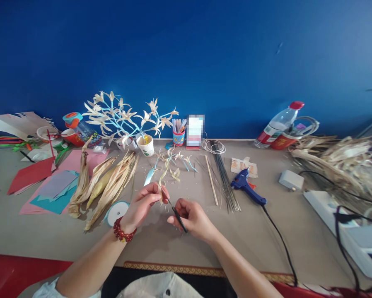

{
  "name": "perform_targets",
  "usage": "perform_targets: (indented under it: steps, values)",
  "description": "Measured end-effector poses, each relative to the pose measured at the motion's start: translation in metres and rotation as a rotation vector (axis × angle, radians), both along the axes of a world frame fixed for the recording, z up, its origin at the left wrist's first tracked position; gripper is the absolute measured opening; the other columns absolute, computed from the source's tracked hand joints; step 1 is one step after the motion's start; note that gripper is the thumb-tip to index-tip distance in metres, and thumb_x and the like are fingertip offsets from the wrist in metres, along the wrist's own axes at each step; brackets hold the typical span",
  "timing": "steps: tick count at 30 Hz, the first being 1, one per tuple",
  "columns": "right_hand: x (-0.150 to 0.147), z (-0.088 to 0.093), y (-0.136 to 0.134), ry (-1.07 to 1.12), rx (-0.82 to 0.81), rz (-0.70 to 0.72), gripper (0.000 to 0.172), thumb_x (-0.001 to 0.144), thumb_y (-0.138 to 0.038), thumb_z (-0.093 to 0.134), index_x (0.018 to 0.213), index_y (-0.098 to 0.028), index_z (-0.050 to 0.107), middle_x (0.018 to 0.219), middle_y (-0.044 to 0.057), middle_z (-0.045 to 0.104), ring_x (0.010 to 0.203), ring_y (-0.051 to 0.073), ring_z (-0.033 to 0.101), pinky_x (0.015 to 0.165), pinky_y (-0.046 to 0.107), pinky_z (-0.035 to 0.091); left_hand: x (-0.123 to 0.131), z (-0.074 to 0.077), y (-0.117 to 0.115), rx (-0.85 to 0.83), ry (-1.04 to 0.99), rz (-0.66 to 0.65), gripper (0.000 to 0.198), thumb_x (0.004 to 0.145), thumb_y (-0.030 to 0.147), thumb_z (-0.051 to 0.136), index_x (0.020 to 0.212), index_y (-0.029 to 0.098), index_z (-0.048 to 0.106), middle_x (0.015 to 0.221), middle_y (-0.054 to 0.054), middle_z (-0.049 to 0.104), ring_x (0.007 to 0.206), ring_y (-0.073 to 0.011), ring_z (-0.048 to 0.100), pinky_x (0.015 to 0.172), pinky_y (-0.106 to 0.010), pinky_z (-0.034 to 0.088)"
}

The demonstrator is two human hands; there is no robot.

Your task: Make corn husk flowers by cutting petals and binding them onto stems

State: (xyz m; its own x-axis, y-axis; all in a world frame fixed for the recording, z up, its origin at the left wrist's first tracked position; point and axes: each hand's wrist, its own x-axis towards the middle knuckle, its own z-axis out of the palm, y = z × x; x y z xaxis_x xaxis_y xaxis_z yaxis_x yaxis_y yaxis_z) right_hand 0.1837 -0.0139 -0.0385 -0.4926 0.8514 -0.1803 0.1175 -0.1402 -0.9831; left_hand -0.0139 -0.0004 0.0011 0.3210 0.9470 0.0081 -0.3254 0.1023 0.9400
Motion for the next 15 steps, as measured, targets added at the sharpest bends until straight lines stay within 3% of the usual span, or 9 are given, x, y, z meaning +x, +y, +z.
perform_targets:
  steps: [15]
  values:
    - [-0.0001, 0.0011, 0.0, -0.031, 0.0, -0.016, 0.055, 0.067, -0.061, 0.08, 0.069, -0.021, 0.042, 0.048, -0.008, 0.05, 0.045, 0.008, 0.039, 0.045, 0.02, 0.024, 0.0014, -0.0002, -0.003, -0.007, -0.007, -0.024, 0.011, 0.083, 0.015, 0.056, 0.073, 0.016, 0.059, 0.089, -0.006, 0.066, 0.079, -0.0174, 0.059, 0.082, -0.032, 0.045]
